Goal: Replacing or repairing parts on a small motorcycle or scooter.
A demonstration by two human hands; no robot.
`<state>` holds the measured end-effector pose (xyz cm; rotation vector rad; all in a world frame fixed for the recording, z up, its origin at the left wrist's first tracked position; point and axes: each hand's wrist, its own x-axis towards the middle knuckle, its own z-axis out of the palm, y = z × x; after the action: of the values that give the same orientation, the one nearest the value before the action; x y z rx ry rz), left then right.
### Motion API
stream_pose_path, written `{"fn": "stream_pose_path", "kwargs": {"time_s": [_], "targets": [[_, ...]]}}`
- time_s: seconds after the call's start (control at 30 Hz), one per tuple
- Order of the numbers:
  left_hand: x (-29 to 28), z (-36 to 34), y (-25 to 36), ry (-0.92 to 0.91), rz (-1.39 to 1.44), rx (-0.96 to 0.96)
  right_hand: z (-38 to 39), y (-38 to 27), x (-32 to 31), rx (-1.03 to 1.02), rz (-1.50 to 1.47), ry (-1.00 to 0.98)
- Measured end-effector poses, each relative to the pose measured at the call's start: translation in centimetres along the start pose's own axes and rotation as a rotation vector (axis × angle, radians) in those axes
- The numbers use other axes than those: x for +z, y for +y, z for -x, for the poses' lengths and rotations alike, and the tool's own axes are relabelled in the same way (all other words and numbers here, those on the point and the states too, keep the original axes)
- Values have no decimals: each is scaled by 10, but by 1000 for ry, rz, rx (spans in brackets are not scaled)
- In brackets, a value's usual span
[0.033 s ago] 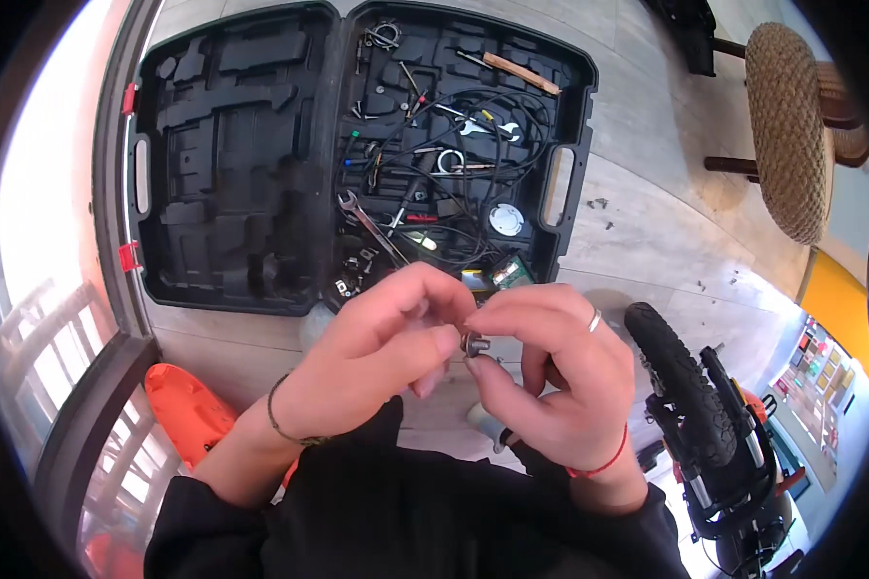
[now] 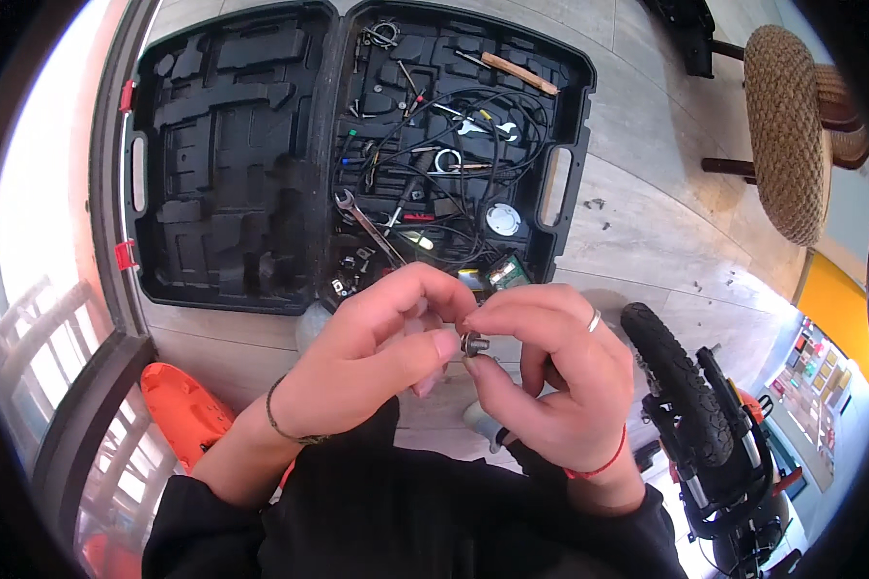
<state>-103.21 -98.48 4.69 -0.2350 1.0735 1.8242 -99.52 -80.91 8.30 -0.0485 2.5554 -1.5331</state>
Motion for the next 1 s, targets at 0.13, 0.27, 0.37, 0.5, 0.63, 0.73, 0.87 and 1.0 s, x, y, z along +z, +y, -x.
{"fn": "stream_pose_path", "kwargs": {"time_s": [0.13, 0.27, 0.37, 0.5, 0.63, 0.73, 0.87, 1.0], "targets": [[-7, -2, -9, -148, 107, 37, 1, -8, -1, 29, 57, 18], [-8, -5, -9, -91, 80, -19, 2, -7, -1, 8, 121, 5], [-12, -6, -13, -128, 110, -12, 2, -7, 1, -21, 159, 9], [-14, -7, -16, -177, 123, 19, 2, -10, 1, -35, 196, 2], [-17, -6, -18, -198, 172, -6, 1, -12, 5, -35, 209, -7], [-19, -3, -17, -236, 150, -23, 1, -15, 7, -21, 212, -14], [-20, -3, -11, -313, 74, -81, 4, -15, 6, -23, 219, -21], [-23, -6, -12, -384, 22, -106, 5, -15, 5, -12, 211, -47]]}}
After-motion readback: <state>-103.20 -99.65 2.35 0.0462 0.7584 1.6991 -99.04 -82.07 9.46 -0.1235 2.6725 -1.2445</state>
